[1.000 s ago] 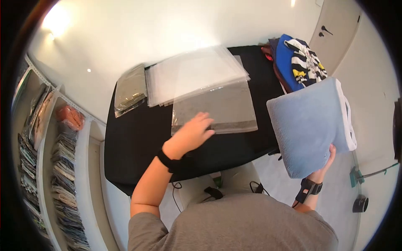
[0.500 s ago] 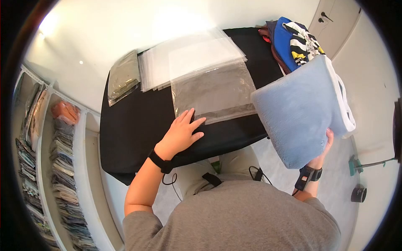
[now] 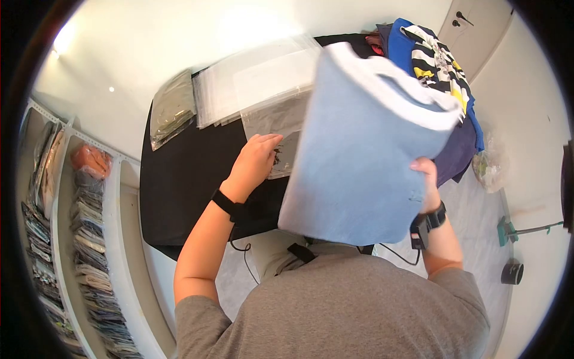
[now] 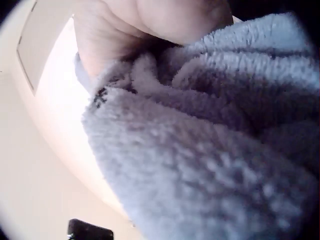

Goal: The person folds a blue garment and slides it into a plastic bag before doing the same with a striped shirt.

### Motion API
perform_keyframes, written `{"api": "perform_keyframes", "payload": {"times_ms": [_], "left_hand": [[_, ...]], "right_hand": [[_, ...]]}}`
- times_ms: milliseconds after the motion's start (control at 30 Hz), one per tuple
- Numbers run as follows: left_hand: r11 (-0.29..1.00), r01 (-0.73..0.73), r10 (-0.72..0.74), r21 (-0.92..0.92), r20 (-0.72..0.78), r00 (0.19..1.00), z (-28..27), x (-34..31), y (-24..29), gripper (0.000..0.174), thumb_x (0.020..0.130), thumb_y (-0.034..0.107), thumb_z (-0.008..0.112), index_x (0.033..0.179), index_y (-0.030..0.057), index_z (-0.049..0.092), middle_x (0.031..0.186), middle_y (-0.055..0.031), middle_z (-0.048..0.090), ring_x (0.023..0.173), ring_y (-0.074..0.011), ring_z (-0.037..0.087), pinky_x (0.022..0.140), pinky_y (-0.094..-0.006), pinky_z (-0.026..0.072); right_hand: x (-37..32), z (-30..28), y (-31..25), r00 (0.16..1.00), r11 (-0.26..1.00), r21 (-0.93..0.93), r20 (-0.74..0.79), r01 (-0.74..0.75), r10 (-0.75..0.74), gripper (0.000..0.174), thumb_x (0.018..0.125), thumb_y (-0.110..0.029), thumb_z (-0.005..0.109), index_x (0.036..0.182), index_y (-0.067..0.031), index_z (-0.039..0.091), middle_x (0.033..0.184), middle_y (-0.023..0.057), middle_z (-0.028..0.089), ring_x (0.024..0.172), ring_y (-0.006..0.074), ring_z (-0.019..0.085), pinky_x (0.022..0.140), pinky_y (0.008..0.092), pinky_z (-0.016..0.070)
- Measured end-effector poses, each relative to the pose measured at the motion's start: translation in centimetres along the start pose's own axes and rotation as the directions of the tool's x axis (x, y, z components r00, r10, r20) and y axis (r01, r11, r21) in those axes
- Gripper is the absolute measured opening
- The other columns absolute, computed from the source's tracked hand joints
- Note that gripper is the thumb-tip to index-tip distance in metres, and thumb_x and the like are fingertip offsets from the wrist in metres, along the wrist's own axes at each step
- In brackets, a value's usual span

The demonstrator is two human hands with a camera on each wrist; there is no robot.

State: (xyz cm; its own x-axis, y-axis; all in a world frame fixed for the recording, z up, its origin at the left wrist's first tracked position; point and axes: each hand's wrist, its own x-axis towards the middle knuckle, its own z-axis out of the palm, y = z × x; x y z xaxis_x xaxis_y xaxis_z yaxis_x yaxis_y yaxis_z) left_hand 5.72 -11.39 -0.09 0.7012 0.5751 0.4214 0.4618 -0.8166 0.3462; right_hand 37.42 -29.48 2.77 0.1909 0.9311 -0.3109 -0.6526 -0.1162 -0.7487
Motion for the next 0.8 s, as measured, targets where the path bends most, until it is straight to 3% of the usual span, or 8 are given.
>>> {"api": "perform_keyframes", "payload": {"times_ms": [100,167,300,433,533,633,700,800], "left_hand": [[0.993,0.080,-0.071,-0.084,0.102,0.992,-0.1,0.6,-0.2,0.027,0.080,-0.001,0.054,0.106,-0.0019,0.061,0.106,-0.0144,0.063,0.097,-0.0327,0.056,0.085,-0.0367,0.0471],[0.971,0.129,-0.113,-0.200,0.092,0.989,0.3,0.9,-0.3,0.020,0.081,0.002,0.055,0.099,-0.0006,0.063,0.101,-0.0166,0.065,0.093,-0.0328,0.060,0.081,-0.0366,0.0490],[0.896,0.297,-0.290,-0.331,0.070,0.954,0.3,1.1,-0.9,0.016,0.082,0.007,0.058,0.095,0.0000,0.063,0.096,-0.0193,0.065,0.089,-0.0328,0.063,0.075,-0.0361,0.0506],[0.892,0.378,-0.353,-0.248,0.139,0.925,-0.1,1.5,-1.5,0.018,0.083,0.010,0.059,0.097,0.0002,0.063,0.096,-0.0198,0.065,0.092,-0.0339,0.063,0.076,-0.0368,0.0506],[0.917,0.292,-0.275,-0.272,0.097,0.956,1.5,1.5,-3.7,0.019,0.083,0.012,0.059,0.098,0.0014,0.064,0.096,-0.0191,0.066,0.091,-0.0335,0.063,0.076,-0.0371,0.0507],[0.921,0.262,-0.221,-0.287,0.170,0.960,1.8,2.0,-4.6,0.029,0.083,0.013,0.060,0.110,0.0024,0.061,0.107,-0.0192,0.063,0.101,-0.0313,0.061,0.084,-0.0358,0.0487],[0.920,0.109,-0.115,-0.376,0.006,0.993,1.2,2.3,-4.2,0.043,0.084,0.014,0.061,0.124,0.0027,0.054,0.123,-0.0190,0.057,0.115,-0.0290,0.054,0.095,-0.0342,0.0433],[0.850,0.233,-0.237,-0.473,0.051,0.970,-1.0,2.8,-3.1,0.049,0.085,0.011,0.059,0.132,0.0034,0.047,0.132,-0.0179,0.051,0.123,-0.0260,0.048,0.103,-0.0329,0.0368]], "right_hand": [[3.5,1.1,0.9,0.970,0.988,-0.077,0.192,-0.136,0.149,0.048,0.072,-0.018,0.057,0.113,0.0058,0.055,0.102,0.0174,0.064,0.088,0.0271,0.063,0.081,0.0371,0.0510],[6.4,1.2,1.7,0.830,0.891,-0.233,0.330,-0.389,0.449,0.048,0.073,-0.012,0.058,0.116,0.0078,0.053,0.106,0.0183,0.063,0.092,0.0263,0.063,0.084,0.0379,0.0517],[8.4,2.6,2.7,0.768,0.822,-0.235,0.292,-0.519,0.569,0.050,0.075,0.000,0.058,0.123,0.0083,0.047,0.114,0.0196,0.059,0.099,0.0262,0.063,0.092,0.0398,0.0498],[8.4,3.0,2.3,0.812,0.855,-0.295,0.290,-0.427,0.506,0.050,0.081,-0.009,0.063,0.125,0.0075,0.045,0.118,0.0190,0.057,0.102,0.0266,0.061,0.092,0.0402,0.0495],[8.4,4.0,2.2,0.852,0.893,-0.174,0.272,-0.414,0.448,0.054,0.086,-0.020,0.065,0.129,0.0044,0.043,0.122,0.0167,0.055,0.108,0.0248,0.058,0.093,0.0387,0.0481],[8.3,4.5,2.5,0.900,0.932,-0.293,0.311,-0.214,0.304,0.057,0.088,-0.024,0.063,0.133,0.0006,0.039,0.127,0.0144,0.052,0.113,0.0229,0.054,0.096,0.0370,0.0456],[8.4,4.5,2.9,0.877,0.896,-0.444,0.424,-0.015,0.225,0.057,0.089,-0.023,0.062,0.136,-0.0016,0.036,0.129,0.0128,0.051,0.115,0.0216,0.053,0.097,0.0356,0.0436],[9.0,4.7,3.1,0.864,0.863,-0.504,0.416,-0.039,0.282,0.057,0.089,-0.021,0.061,0.137,-0.0015,0.035,0.130,0.0120,0.050,0.115,0.0214,0.052,0.098,0.0351,0.0426]]}}
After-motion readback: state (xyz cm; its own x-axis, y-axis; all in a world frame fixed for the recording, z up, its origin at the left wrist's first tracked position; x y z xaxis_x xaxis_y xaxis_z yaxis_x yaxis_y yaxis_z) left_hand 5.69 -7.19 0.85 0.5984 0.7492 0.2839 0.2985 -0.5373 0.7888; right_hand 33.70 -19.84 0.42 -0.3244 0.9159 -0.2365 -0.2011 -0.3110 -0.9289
